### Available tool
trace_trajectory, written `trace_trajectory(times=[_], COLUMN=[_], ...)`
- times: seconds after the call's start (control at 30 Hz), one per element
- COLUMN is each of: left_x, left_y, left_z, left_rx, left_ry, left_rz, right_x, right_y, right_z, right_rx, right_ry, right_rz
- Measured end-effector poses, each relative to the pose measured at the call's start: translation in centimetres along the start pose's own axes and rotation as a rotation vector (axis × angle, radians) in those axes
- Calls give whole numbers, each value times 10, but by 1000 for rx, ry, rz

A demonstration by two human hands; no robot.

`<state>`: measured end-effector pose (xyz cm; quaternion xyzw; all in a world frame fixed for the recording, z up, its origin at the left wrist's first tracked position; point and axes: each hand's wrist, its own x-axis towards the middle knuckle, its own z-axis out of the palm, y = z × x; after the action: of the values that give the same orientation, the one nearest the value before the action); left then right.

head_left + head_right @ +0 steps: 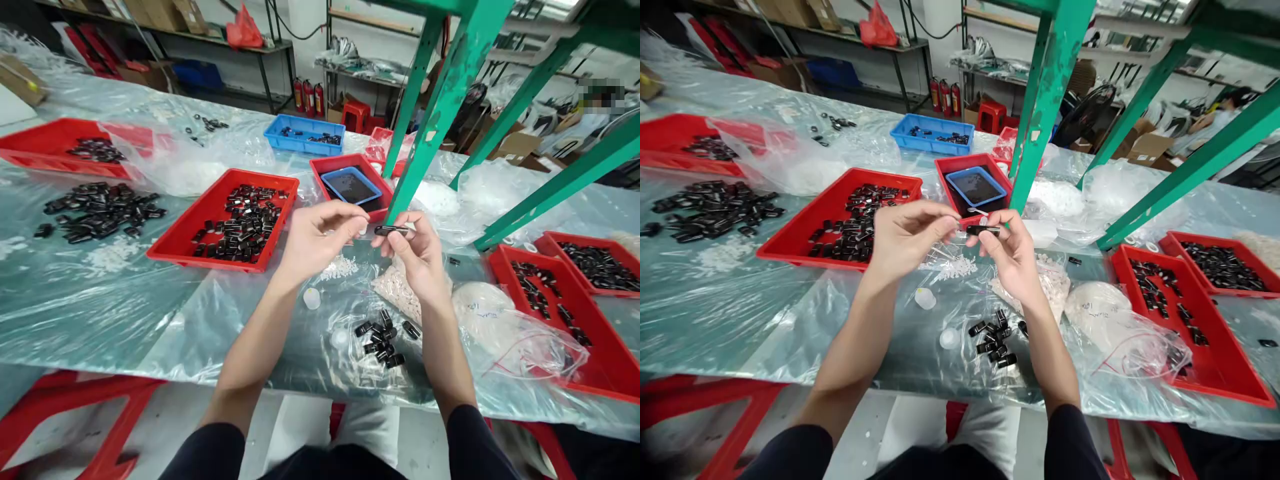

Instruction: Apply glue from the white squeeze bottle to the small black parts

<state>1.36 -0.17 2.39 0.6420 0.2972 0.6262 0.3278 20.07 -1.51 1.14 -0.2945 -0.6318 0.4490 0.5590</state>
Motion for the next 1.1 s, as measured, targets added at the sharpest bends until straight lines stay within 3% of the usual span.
trace_trajectory(times=[0.07, 0.13, 0.2, 0.3, 0.37, 0.43, 0.5, 0.53, 0.67, 0.73, 0.77, 0.9, 1.0, 1.1], left_x=[-5, -18, -37, -74, -96, -113, -124, -128, -152, -166, -173, -186, -178, -162], left_y=[10, 18, 17, -3, -21, -32, -34, -33, -31, -38, -43, -63, -73, -78], left_z=[-3, -6, -6, -1, 3, 3, -2, -7, -33, -43, -46, -49, -52, -61], left_rx=[117, 241, 368, 595, 760, 877, 908, 905, 871, 823, 786, 656, 631, 580], left_ry=[80, 50, -121, -426, -546, -584, -509, -413, 255, 425, 409, 112, -13, -66], left_rz=[51, 61, 18, -79, -136, -170, -175, -170, -186, -290, -358, -538, -571, -565], right_x=[-1, -3, -5, -5, -5, -5, -5, -6, -4, -2, -2, 0, 0, 3], right_y=[-5, -10, -13, -14, -13, -13, -13, -14, -15, -14, -14, -12, -9, -1], right_z=[-7, -14, -19, -23, -23, -23, -23, -23, -27, -29, -30, -31, -31, -31], right_rx=[-107, -209, -284, -340, -359, -379, -415, -435, -481, -484, -484, -473, -433, -367], right_ry=[41, 58, 59, 44, 8, -30, -68, -89, -160, -174, -177, -179, -166, -132], right_rz=[-79, -134, -165, -177, -177, -187, -188, -184, -170, -161, -154, -119, -119, -110])
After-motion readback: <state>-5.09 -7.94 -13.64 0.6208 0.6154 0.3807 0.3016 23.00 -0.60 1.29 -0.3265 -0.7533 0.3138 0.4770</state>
